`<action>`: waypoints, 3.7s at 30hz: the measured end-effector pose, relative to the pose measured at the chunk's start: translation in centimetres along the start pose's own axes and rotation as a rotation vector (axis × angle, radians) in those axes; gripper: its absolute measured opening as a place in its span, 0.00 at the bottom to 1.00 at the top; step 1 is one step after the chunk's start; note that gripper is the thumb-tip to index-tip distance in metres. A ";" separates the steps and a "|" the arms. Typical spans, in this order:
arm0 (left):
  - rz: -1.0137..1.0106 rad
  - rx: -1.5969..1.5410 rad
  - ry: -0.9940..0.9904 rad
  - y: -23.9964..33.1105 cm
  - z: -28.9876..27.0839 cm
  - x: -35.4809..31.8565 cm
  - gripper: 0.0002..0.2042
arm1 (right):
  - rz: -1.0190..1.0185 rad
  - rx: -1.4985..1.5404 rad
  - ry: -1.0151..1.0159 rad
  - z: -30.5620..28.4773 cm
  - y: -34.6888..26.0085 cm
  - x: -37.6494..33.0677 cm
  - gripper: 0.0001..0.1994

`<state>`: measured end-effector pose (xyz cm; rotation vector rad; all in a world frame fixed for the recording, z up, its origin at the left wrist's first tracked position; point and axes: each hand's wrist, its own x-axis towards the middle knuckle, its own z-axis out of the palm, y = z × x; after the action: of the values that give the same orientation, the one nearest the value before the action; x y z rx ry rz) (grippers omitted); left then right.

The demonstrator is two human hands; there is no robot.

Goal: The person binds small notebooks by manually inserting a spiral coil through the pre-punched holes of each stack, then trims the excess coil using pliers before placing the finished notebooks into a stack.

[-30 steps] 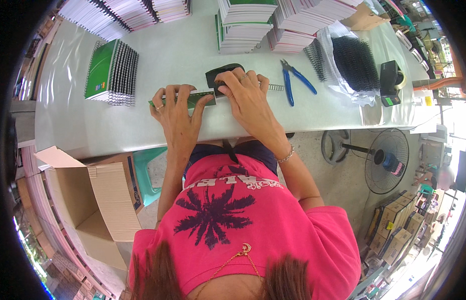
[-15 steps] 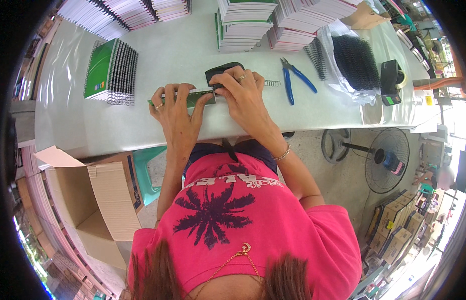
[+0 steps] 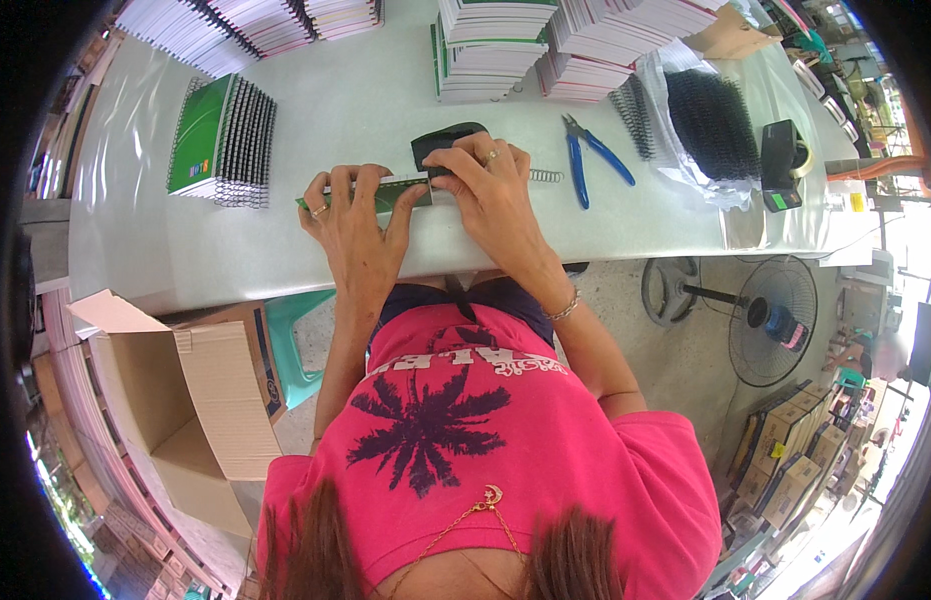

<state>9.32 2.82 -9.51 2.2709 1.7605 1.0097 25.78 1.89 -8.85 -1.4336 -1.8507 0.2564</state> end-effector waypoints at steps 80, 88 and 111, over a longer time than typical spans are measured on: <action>-0.051 -0.602 -0.117 -6.4 0.4 0.1 0.30 | 0.456 1.107 -0.655 -4.3 0.9 1.7 0.33; -0.047 -0.701 -0.088 -7.4 1.5 -0.4 0.35 | 0.288 1.181 -0.676 -5.0 -0.9 1.7 0.32; -0.128 -0.853 -0.140 -5.4 1.6 -1.8 0.44 | 0.313 0.776 -0.579 -3.7 0.7 2.2 0.22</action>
<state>5.51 3.51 -13.99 1.6145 1.0808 1.2214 28.64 3.07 -5.76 -1.1248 -1.6203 1.4944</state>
